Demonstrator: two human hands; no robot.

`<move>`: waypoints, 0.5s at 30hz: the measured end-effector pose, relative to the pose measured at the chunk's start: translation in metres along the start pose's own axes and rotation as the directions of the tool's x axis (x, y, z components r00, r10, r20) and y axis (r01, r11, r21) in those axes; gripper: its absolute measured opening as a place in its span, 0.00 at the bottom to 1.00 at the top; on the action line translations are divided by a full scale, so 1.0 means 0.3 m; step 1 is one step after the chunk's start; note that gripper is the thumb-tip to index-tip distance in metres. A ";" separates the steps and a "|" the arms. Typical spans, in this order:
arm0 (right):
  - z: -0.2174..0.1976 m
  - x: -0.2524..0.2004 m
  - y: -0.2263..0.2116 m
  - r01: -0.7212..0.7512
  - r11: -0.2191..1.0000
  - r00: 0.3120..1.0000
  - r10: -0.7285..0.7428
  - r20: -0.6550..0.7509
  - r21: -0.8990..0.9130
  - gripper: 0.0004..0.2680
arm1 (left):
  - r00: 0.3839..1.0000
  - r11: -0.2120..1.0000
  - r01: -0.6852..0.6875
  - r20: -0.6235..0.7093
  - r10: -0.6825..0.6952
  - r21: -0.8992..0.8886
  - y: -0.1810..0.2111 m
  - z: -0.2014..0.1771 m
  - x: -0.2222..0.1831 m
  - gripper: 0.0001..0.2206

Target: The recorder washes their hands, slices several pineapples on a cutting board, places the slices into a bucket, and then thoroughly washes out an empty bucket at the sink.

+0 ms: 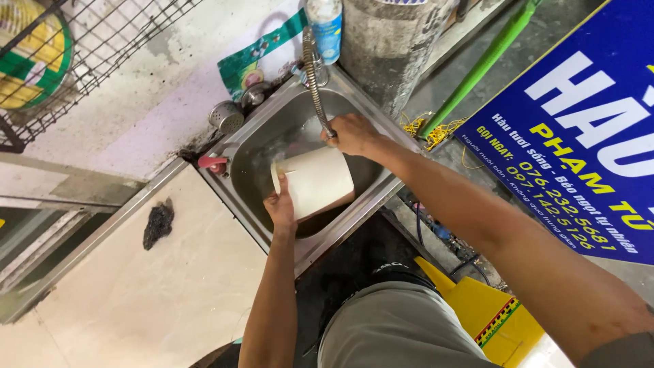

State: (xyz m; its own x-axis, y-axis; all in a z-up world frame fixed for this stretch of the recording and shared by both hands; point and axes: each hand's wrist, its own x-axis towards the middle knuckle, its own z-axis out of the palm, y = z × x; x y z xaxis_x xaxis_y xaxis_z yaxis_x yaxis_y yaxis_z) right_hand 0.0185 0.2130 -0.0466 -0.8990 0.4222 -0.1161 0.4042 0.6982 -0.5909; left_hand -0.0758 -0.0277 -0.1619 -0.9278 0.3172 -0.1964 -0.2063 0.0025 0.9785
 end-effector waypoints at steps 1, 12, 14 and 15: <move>-0.008 0.001 0.000 -0.008 1.000 1.000 0.009 0.023 -0.014 0.08 | 1.000 0.999 0.030 -0.006 -0.030 -0.029 0.019 -0.002 -0.008 0.18; -0.163 -0.048 -0.015 0.120 0.984 0.976 -0.093 0.197 -0.133 0.08 | 0.948 0.909 0.289 -0.041 -0.316 -0.300 0.064 -0.075 -0.001 0.25; -0.181 -0.055 -0.023 0.152 0.975 0.969 -0.114 0.221 -0.161 0.08 | 0.947 0.914 0.294 -0.046 -0.319 -0.280 0.106 -0.056 -0.009 0.27; -0.184 -0.059 -0.021 0.172 0.974 0.961 -0.132 0.244 -0.147 0.08 | 0.939 0.898 0.299 -0.070 -0.338 -0.322 0.121 -0.045 -0.012 0.27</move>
State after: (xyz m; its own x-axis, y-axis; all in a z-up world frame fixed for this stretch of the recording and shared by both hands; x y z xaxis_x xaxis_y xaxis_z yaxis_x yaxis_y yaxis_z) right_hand 0.0412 0.2330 0.0033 -0.9583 0.1720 -0.2282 0.2642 0.8374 -0.4785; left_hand -0.0842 -0.0417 -0.1265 -0.8230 0.2306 -0.5191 -0.5629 -0.2086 0.7998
